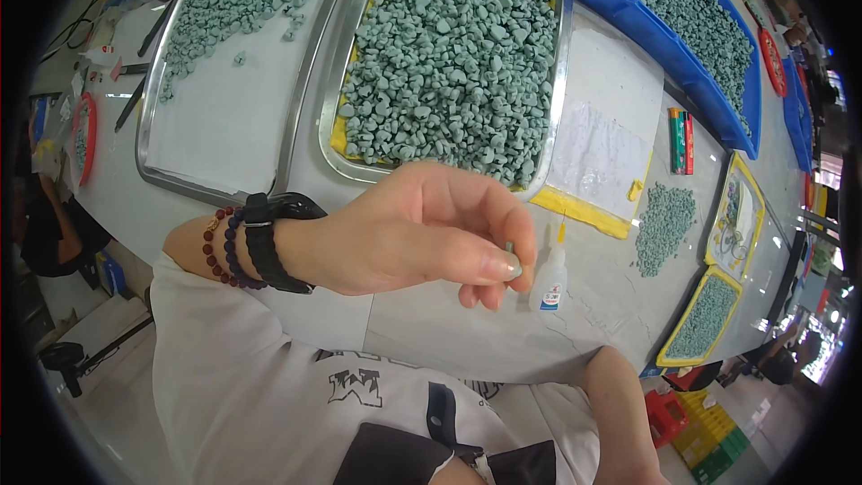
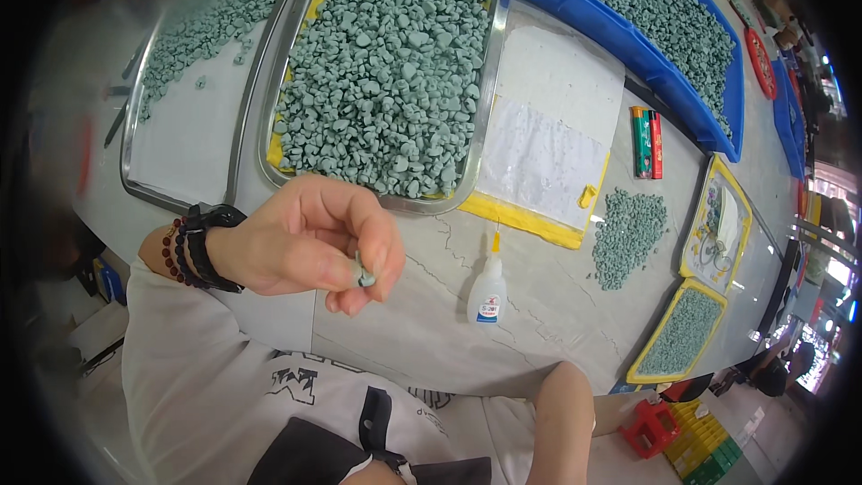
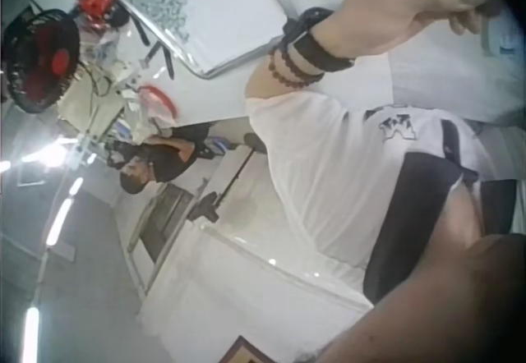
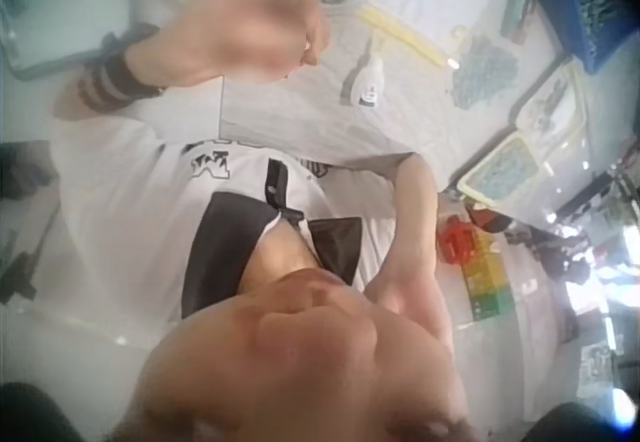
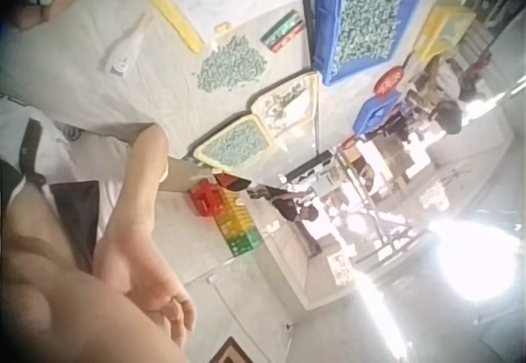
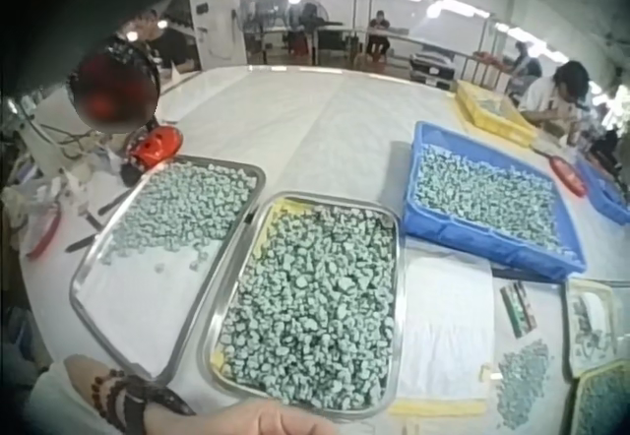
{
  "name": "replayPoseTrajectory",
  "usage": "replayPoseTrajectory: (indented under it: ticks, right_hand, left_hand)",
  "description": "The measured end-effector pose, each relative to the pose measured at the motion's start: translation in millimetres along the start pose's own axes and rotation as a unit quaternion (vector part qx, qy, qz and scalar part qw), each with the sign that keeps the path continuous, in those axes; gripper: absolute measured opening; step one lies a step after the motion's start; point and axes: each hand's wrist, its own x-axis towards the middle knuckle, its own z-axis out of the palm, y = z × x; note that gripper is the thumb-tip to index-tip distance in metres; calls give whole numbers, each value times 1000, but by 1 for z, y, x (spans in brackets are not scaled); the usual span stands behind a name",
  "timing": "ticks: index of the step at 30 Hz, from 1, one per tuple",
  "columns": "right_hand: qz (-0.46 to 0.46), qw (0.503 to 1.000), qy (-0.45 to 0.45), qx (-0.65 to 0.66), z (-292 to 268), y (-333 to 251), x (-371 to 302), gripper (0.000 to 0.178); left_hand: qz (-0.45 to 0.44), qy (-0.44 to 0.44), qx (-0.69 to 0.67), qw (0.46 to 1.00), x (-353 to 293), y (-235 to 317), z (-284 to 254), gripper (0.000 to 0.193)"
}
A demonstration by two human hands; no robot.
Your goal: Applying glue to small green components and joining them together at an assembly workbench.
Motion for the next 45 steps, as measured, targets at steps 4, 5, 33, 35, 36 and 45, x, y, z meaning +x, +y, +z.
replayPoseTrajectory:
  ticks: [4,5,33,35,36,45]
  right_hand:
    - [-11,994,-92,-60,-3,-5,3,36]
    - [-14,990,-116,-76,-4,-7,5,37]
    - [80,978,162,104,3,-34,11,49]
    - [71,969,202,123,9,-34,9,50]
    - [67,963,223,134,14,-34,9,52]
    - [56,903,419,75,49,-38,19,65]
  left_hand:
    - [-22,-21,-12,999,-2,5,0,15]
    - [-31,-25,-21,999,-3,5,-2,16]
    - [-17,-17,12,1000,3,-7,-13,15]
    - [-17,-11,15,1000,0,-4,-12,15]
    - [-20,-15,24,999,1,-3,-10,15]
    - [86,73,214,970,-22,17,-4,16]
